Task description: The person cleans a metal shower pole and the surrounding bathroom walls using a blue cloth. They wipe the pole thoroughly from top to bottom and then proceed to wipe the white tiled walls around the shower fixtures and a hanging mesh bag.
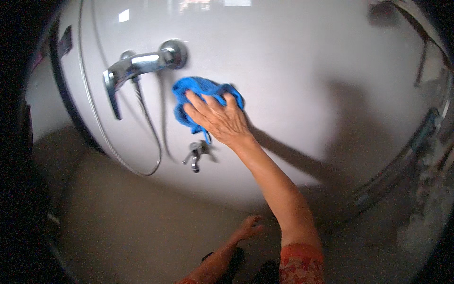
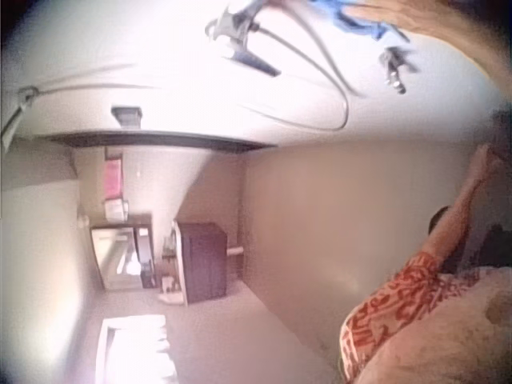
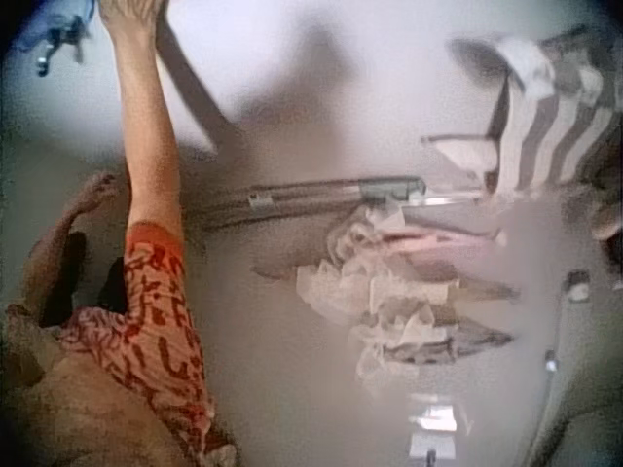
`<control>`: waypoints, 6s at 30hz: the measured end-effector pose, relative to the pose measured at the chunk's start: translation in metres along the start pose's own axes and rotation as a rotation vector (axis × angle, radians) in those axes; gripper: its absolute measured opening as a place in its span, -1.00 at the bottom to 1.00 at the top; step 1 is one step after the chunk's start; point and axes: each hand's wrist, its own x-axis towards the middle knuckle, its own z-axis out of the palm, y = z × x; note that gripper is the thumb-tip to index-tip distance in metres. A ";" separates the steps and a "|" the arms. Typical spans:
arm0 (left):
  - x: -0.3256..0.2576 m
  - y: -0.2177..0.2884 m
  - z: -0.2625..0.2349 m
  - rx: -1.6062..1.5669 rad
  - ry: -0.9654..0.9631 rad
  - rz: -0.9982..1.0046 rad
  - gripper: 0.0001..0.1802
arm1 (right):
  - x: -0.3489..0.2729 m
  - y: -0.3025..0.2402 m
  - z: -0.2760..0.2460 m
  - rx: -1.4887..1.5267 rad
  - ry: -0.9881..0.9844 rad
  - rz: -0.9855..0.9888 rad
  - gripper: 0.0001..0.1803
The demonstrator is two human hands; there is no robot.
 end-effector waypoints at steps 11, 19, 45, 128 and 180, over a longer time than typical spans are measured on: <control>0.002 0.023 0.018 0.016 -0.077 0.073 -0.44 | -0.019 0.129 -0.071 -0.213 0.182 0.242 -0.54; 0.007 0.033 0.028 0.019 -0.132 0.035 -0.44 | -0.077 0.178 -0.107 -0.297 0.161 0.417 -0.34; -0.007 0.045 0.026 0.156 -0.109 0.134 -0.46 | -0.230 0.157 -0.130 -0.504 0.072 1.175 -0.16; -0.034 0.058 0.014 0.311 -0.196 0.143 -0.47 | -0.376 0.007 -0.124 -0.256 -0.335 0.791 -0.47; -0.047 0.035 -0.029 0.315 -0.155 0.062 -0.46 | -0.299 -0.122 -0.019 0.135 -0.421 0.011 -0.72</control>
